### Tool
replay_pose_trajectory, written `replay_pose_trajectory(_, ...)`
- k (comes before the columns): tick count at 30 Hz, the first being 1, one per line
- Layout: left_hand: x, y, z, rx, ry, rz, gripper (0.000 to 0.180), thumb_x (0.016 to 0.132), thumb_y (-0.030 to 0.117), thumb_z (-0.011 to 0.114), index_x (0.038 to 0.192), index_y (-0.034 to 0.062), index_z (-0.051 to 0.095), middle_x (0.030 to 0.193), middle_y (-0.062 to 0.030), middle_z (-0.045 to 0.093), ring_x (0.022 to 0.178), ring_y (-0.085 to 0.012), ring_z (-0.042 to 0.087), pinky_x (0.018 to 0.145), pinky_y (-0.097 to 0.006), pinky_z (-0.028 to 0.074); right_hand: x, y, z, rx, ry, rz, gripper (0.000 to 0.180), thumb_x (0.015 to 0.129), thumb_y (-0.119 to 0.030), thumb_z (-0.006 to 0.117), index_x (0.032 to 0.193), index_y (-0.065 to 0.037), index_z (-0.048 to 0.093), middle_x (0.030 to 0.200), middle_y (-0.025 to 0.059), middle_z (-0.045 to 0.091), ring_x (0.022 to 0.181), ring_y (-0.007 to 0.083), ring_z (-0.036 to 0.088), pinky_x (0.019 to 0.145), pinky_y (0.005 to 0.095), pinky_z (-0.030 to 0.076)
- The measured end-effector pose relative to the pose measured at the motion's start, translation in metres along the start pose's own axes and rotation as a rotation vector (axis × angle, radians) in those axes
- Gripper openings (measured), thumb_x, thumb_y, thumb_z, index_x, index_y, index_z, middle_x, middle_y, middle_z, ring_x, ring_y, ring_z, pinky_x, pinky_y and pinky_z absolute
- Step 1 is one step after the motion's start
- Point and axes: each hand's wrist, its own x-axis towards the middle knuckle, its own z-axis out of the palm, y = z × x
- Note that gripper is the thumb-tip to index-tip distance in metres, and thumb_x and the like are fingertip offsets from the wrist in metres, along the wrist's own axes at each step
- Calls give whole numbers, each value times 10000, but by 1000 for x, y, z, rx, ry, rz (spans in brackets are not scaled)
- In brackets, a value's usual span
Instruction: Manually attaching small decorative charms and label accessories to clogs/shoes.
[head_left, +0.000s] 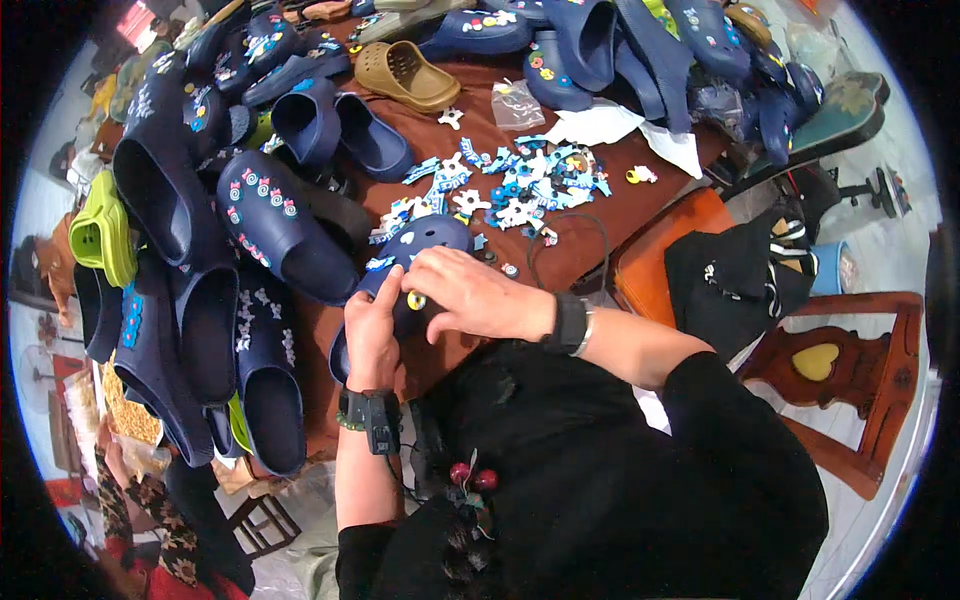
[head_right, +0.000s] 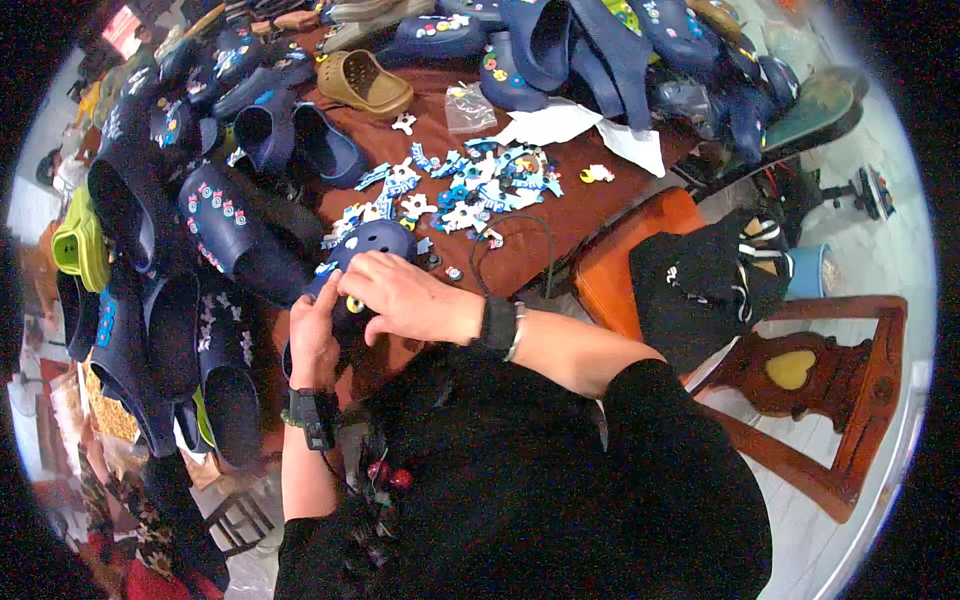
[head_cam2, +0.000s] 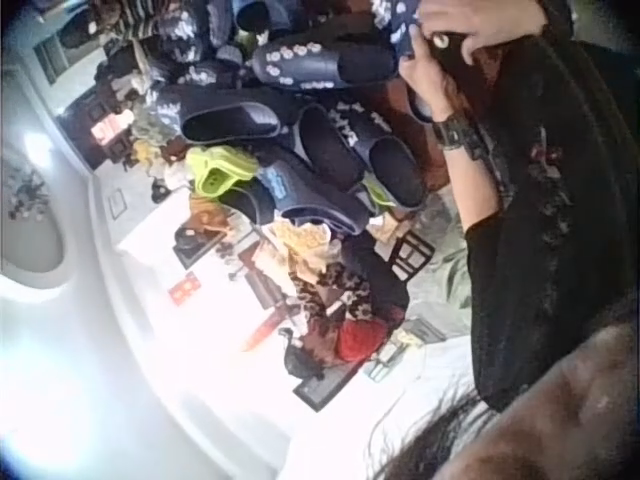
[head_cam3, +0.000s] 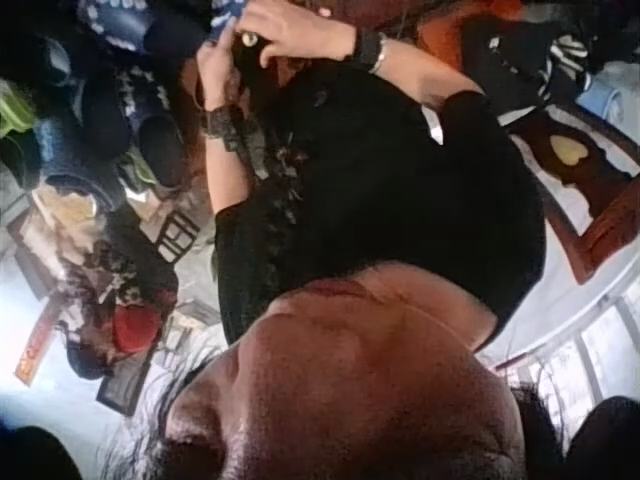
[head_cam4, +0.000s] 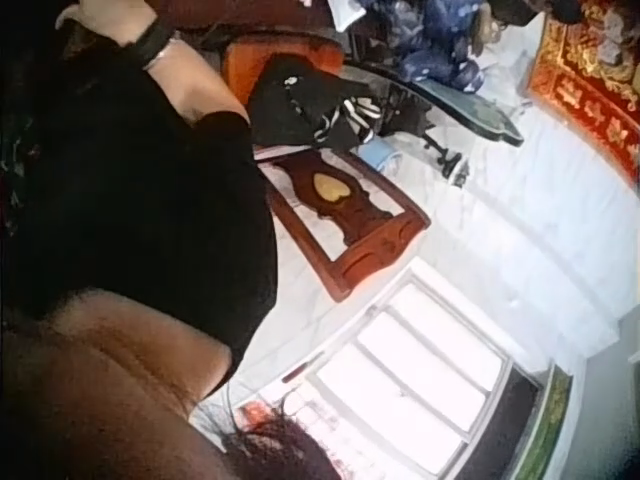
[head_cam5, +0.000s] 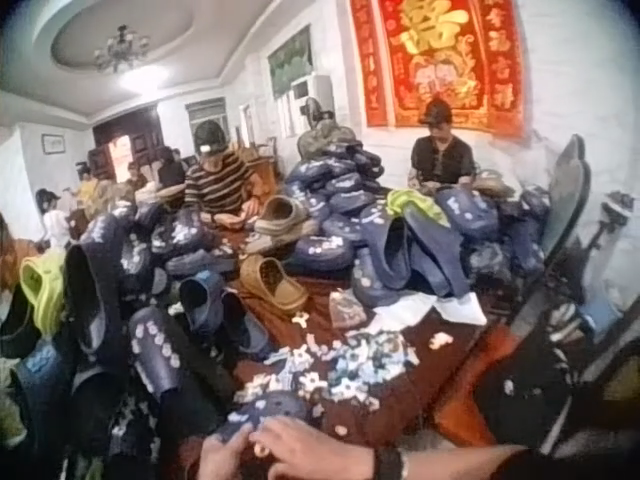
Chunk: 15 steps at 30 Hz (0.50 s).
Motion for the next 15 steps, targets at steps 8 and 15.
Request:
replay_pose_trajectory(8,6,-1,-3,-98,17,10,206,882,199,713,872,2,655,862,-33,665,727,-90,599,638,-248,458,8,18,25,9,130,-76,285,750,-99,713,981,-10,571,905,125,544,913,321,562,806,419,478)
replay_pose_trajectory(15,5,-3,3,-91,-9,43,253,893,198,698,971,-40,662,912,-57,681,749,-112,632,663,-256,497,11,41,21,251,199,84,99,887,-46,594,976,-7,612,777,89,625,667,201,638,644,311,516)
